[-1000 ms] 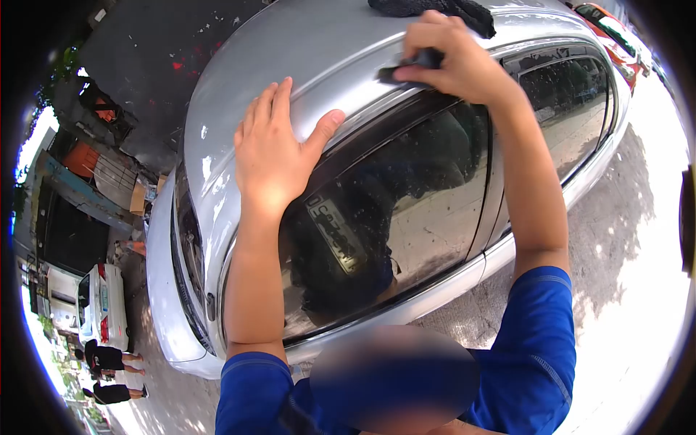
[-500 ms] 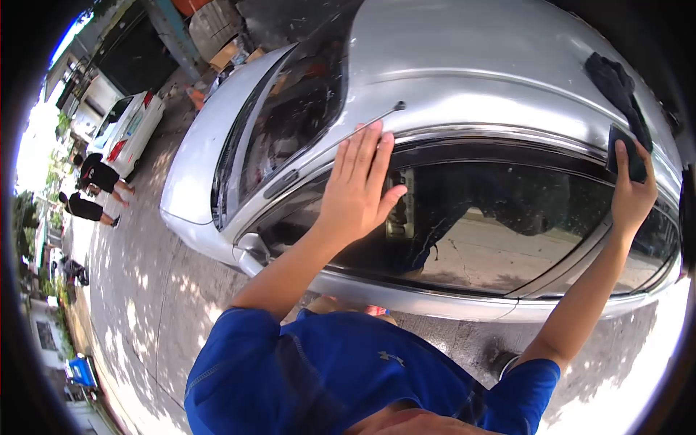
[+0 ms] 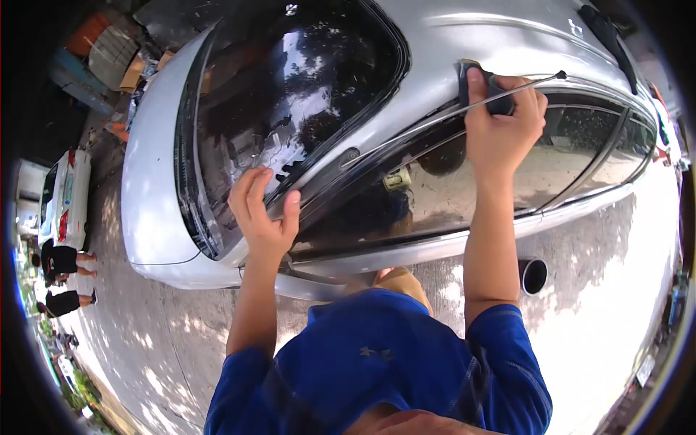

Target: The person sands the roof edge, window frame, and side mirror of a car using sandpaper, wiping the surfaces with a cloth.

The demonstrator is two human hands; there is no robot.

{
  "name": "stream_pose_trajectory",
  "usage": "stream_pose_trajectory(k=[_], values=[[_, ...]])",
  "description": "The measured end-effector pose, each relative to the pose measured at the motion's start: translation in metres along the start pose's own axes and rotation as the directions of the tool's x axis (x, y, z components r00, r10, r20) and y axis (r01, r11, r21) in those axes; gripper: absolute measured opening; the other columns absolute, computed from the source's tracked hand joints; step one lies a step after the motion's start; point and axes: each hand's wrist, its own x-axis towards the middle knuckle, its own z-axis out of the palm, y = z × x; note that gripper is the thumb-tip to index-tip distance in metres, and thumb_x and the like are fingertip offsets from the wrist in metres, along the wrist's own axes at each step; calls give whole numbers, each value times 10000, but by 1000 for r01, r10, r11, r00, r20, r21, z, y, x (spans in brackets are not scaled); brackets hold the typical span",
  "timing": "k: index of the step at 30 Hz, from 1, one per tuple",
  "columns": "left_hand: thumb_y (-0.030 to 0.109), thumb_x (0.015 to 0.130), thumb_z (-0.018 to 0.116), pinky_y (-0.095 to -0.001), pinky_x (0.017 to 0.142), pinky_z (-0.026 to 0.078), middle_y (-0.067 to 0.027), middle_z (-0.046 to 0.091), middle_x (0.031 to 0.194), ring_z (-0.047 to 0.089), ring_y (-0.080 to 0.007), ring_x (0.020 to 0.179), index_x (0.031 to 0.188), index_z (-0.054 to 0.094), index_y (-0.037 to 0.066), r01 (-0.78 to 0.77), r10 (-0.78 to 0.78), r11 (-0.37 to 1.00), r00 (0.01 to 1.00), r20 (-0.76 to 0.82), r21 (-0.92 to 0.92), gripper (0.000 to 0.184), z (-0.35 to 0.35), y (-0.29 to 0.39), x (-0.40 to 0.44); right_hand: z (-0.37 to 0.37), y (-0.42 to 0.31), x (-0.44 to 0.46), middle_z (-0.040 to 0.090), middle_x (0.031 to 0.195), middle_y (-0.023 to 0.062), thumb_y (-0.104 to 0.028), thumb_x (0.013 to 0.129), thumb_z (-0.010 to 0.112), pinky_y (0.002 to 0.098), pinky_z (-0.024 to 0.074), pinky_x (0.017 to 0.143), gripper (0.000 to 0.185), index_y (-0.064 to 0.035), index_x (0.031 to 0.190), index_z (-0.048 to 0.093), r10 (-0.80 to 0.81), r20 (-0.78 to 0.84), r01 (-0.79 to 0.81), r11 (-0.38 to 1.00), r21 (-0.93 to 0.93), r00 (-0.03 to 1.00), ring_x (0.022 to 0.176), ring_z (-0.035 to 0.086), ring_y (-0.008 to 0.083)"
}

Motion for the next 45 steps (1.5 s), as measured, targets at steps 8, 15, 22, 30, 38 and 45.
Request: stream_pose_trajectory(k=[8, 15, 22, 30, 38, 45], values=[[560, 1042, 628, -561, 1084, 420, -195, 606, 1437, 569, -436, 1293, 1348, 625, 39, 18, -13, 999, 988, 153, -28, 604, -16, -64, -74, 24, -37, -46, 662, 988, 72, -214, 830, 924, 417, 428, 865, 274, -84, 888, 690, 156, -132, -151, 988, 44, 979, 979, 565, 285], [607, 1022, 656, -553, 1076, 434, -162, 617, 1414, 583, -415, 1281, 1271, 654, 68, 14, -2, 997, 989, 150, -78, 594, -16, -70, -72, 40, -44, -43, 642, 972, 81, -231, 773, 973, 414, 449, 931, 365, -80, 839, 647, 259, -193, -236, 963, 134, 947, 1011, 587, 293], [528, 1027, 686, -552, 1077, 443, -192, 618, 1407, 577, -416, 1293, 1277, 649, 8, 6, 12, 995, 986, 168, -103, 578, -17, -68, -62, 42, -58, -36, 642, 944, 90, -191, 788, 955, 415, 443, 907, 338, -40, 811, 653, 295, -169, -271, 951, 151, 940, 972, 559, 278], [532, 1031, 673, -541, 1079, 439, -196, 619, 1397, 574, -410, 1295, 1261, 657, -3, -7, 24, 996, 984, 176, -93, 582, -22, -68, -68, 32, -80, -106, 591, 986, 100, -150, 805, 946, 374, 453, 830, 381, -42, 772, 582, 269, -126, -262, 963, 71, 955, 897, 562, 271], [551, 1038, 655, -556, 1074, 439, -187, 618, 1393, 564, -410, 1296, 1263, 653, 22, -14, 28, 996, 986, 165, -85, 575, -17, -70, -68, 37, -67, -87, 566, 929, 67, -121, 902, 877, 275, 438, 803, 377, -31, 787, 529, 270, -281, -264, 963, 62, 921, 864, 547, 160], [509, 1045, 657, -560, 1082, 442, -203, 618, 1389, 563, -414, 1306, 1258, 647, 1, -35, 50, 996, 983, 178, -83, 551, -22, -69, -73, 28, -70, -101, 581, 928, 75, -109, 858, 896, 288, 443, 828, 385, -56, 769, 525, 323, -248, -317, 946, 64, 913, 882, 563, 157]])
